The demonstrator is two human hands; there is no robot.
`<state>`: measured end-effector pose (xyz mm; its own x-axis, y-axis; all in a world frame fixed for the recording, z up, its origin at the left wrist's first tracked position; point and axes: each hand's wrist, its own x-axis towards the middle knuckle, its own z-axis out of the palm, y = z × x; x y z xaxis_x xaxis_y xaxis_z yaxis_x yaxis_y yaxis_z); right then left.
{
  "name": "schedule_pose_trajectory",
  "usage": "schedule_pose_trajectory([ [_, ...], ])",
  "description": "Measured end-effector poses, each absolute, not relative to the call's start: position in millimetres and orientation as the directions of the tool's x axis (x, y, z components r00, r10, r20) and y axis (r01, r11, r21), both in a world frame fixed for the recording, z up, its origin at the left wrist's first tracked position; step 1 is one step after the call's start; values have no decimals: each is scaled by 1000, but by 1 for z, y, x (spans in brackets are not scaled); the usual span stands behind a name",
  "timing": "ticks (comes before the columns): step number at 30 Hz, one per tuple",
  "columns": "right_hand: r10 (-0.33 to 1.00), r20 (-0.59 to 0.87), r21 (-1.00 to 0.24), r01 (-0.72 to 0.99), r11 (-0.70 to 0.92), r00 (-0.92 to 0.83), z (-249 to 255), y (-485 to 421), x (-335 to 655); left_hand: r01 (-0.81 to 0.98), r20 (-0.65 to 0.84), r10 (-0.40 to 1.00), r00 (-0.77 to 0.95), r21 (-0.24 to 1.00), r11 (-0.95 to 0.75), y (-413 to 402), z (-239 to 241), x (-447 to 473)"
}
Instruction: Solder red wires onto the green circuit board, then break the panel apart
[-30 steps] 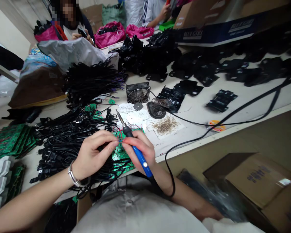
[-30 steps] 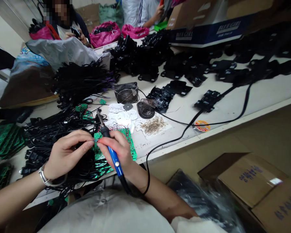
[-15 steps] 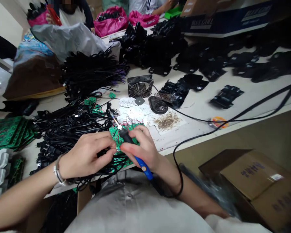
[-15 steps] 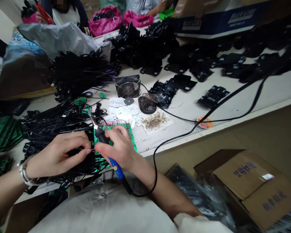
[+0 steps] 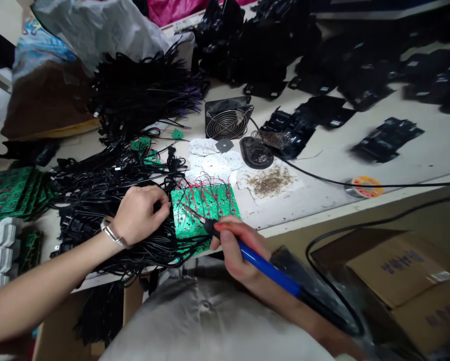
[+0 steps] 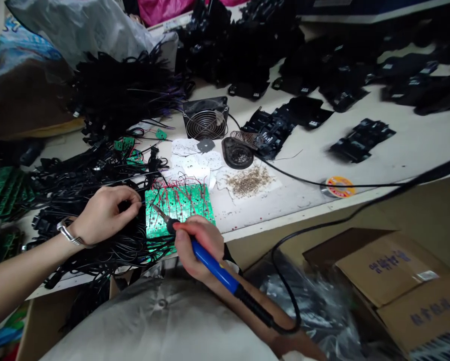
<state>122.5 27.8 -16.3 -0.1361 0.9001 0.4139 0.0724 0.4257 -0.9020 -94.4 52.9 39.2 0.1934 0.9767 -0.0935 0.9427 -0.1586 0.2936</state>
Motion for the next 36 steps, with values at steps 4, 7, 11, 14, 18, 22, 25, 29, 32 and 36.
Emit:
schedule_pose_trajectory([
  [4, 885, 453, -886, 61, 460, -103, -27, 27, 110, 936, -84, 980, 182, 320, -147, 50, 38, -95],
  [7, 887, 447, -886, 79, 457, -118, -29, 26, 106, 949, -97, 982, 163, 286, -130, 50, 39, -93],
  [11, 897, 426, -894, 93, 437, -118, -28, 26, 105, 969, -137, 978, 158, 214, -127, 51, 41, -91],
  [14, 858, 493, -850, 131, 511, -144, -27, 29, 106, 975, -146, 978, 150, 186, -122, 51, 41, -90],
  [18, 781, 587, -769, 154, 621, -214, -23, 35, 109, 979, -151, 977, 149, 160, -125, 52, 40, -89],
  [22, 742, 628, -730, 155, 666, -234, -22, 37, 107, 980, -159, 976, 152, 152, -128, 52, 40, -89],
  [25, 737, 642, -722, 157, 674, -214, -23, 36, 105, 982, -166, 975, 147, 144, -123, 51, 40, -89],
  [29, 711, 672, -699, 140, 702, -208, -26, 35, 103, 983, -173, 975, 140, 138, -116, 51, 40, -89],
  [32, 706, 680, -695, 136, 706, -198, -26, 35, 103, 984, -179, 975, 134, 144, -109, 51, 40, -89],
  [36, 702, 683, -691, 133, 710, -203, -26, 37, 102, 985, -191, 974, 126, 138, -100, 51, 41, -89],
])
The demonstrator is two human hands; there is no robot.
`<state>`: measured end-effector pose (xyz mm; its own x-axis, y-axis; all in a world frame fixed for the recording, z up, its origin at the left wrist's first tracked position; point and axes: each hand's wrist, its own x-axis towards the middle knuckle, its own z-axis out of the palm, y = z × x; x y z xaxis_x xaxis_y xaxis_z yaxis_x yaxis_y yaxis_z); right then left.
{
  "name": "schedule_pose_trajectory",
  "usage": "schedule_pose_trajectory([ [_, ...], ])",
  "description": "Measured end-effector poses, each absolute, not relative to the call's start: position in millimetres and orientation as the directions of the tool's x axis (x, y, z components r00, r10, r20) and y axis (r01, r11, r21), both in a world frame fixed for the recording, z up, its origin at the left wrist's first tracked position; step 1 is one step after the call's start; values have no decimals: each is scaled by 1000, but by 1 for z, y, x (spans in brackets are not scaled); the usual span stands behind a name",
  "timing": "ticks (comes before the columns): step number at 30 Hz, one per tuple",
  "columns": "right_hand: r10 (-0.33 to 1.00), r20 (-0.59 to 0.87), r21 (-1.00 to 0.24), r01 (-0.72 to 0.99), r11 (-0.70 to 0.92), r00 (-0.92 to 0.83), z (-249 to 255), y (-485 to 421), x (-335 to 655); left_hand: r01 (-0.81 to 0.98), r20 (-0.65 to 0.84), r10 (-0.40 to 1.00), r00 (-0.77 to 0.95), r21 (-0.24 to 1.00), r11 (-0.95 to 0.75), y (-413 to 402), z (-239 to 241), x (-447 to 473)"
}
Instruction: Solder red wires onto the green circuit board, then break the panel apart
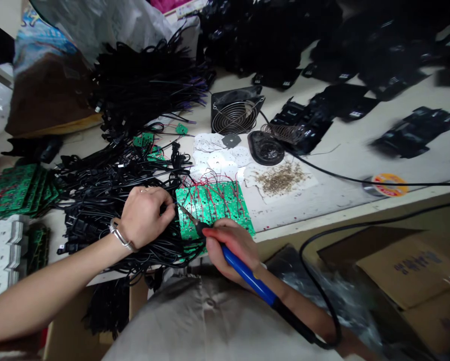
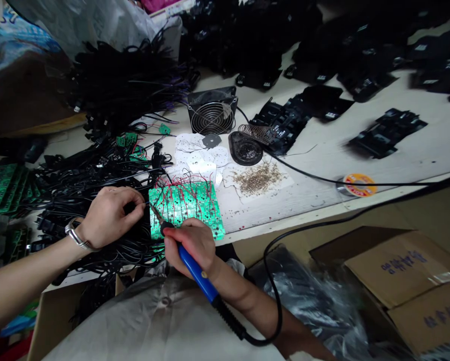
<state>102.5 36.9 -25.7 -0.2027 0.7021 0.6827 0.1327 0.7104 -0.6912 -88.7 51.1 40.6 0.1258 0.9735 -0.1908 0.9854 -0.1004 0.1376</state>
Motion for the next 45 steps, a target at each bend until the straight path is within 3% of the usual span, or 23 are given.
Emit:
schedule_pose_trajectory([
  [28, 793, 587, -776, 167, 608, -163, -22, 34, 111, 988, -213, 969, 127, 113, -105, 53, 45, -87],
  [37, 791, 594, -769, 184, 612, -144, -22, 35, 107, 990, -380, 919, 103, 127, -59, 71, 55, -92],
  [45, 766, 619, -744, 184, 642, -171, -21, 38, 105, 995, -365, 927, 85, 78, -60, 72, 53, -90],
])
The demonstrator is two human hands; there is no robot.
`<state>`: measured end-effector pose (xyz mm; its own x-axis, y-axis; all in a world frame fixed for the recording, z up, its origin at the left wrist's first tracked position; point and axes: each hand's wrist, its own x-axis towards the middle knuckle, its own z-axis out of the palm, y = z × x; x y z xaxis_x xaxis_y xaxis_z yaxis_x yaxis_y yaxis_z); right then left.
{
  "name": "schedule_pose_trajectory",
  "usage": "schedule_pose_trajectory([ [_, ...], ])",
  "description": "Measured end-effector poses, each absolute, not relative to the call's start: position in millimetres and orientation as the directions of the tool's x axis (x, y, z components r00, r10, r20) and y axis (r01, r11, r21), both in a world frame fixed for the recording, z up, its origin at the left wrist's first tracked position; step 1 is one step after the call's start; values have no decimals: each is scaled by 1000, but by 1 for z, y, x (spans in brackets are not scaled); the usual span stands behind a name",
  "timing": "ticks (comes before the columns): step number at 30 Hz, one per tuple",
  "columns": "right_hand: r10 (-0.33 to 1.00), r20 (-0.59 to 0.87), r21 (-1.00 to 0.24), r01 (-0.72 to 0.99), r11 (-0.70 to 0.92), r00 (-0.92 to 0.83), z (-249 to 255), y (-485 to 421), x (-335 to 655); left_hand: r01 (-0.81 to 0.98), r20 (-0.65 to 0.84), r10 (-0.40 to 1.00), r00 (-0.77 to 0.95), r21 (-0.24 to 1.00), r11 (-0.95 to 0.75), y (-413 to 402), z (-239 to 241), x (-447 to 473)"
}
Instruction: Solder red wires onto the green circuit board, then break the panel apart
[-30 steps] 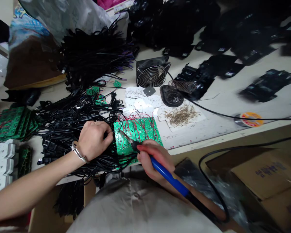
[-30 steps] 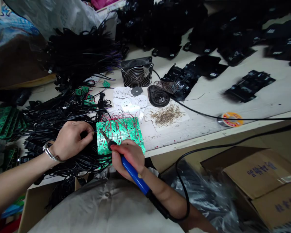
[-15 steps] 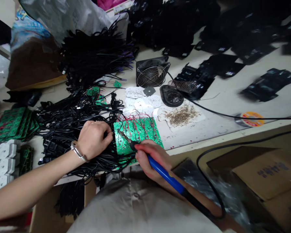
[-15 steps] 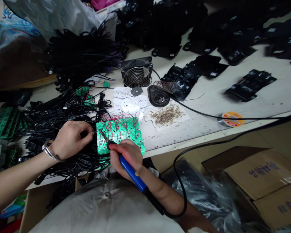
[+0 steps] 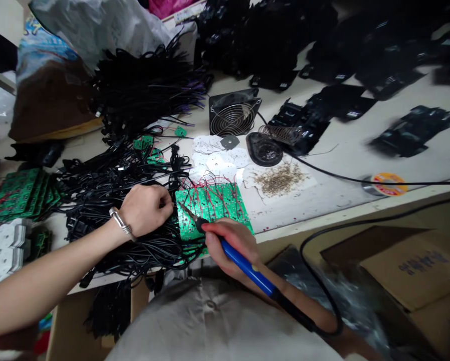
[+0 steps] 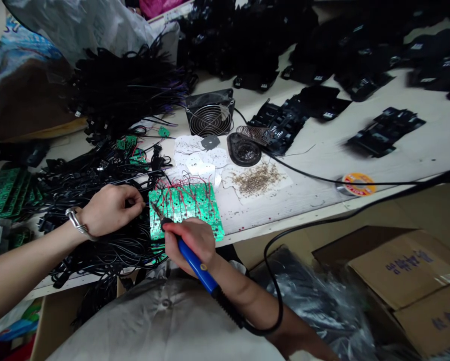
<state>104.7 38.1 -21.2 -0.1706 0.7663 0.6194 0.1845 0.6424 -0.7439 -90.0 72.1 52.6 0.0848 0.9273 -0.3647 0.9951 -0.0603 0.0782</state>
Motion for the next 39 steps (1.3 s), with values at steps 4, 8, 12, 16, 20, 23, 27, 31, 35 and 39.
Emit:
schedule_pose_trajectory([
  [4, 758, 621, -738, 180, 651, -197, -21, 40, 103, 995, -358, 929, 91, 81, -66, 72, 52, -90],
  [8, 745, 636, -729, 159, 666, -201, -22, 41, 101, 995, -356, 930, 91, 70, -70, 73, 51, -90],
  [12, 748, 641, -726, 179, 664, -174, -23, 41, 101, 995, -348, 933, 95, 68, -76, 72, 49, -90],
  [16, 739, 645, -718, 179, 673, -194, -23, 42, 100, 993, -318, 942, 106, 88, -82, 70, 47, -90],
  [20, 732, 651, -712, 174, 680, -199, -23, 42, 100, 993, -301, 948, 100, 92, -75, 69, 47, -89],
  [23, 722, 665, -702, 171, 691, -191, -23, 42, 99, 994, -307, 947, 94, 80, -72, 69, 48, -89],
  [27, 706, 687, -686, 168, 708, -173, -24, 41, 98, 993, -308, 946, 105, 92, -80, 69, 48, -89],
  [31, 727, 670, -705, 180, 686, -150, -23, 40, 99, 991, -308, 945, 107, 109, -77, 68, 48, -90],
  [35, 738, 656, -715, 180, 675, -159, -22, 39, 103, 991, -320, 942, 101, 115, -67, 68, 48, -90],
  [39, 764, 630, -737, 203, 644, -139, -19, 38, 105, 993, -335, 938, 87, 104, -55, 68, 49, -89],
])
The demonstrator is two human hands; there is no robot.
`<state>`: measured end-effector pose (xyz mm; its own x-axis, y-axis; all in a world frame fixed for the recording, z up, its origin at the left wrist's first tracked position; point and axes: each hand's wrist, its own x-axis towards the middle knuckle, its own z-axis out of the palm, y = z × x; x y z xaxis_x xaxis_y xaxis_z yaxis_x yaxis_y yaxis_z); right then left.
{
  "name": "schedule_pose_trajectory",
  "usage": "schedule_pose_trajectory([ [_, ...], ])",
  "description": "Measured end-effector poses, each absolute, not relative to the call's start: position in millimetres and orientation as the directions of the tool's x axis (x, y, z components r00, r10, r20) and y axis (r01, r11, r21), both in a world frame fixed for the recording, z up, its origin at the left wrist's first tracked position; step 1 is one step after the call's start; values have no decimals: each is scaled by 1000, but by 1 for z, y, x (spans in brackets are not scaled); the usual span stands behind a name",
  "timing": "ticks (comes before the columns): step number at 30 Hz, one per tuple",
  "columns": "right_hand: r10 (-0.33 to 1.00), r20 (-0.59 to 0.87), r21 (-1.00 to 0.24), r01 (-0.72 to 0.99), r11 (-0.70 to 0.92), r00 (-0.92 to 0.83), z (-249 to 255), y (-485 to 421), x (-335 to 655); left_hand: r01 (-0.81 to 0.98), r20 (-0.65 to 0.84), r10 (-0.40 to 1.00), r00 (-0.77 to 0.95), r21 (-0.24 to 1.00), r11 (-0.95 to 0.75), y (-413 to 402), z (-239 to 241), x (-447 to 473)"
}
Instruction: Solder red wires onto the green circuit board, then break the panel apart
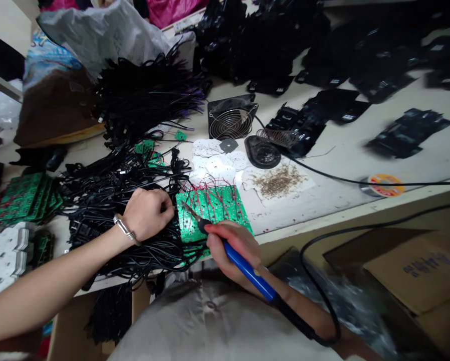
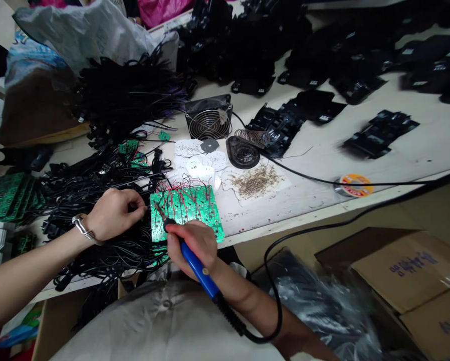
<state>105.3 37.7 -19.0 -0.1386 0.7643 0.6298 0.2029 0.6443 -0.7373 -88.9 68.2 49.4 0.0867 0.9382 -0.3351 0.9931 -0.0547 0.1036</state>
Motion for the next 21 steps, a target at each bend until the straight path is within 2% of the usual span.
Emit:
schedule_pose_trajectory([
  [11, 771, 615, -747, 192, 637, -165, -18, 38, 105, 994, -336, 939, 79, 99, -48, 68, 48, -89],
  [21, 799, 591, -780, 177, 600, -108, -22, 35, 107, 992, -325, 943, 79, 114, -44, 68, 47, -90],
])
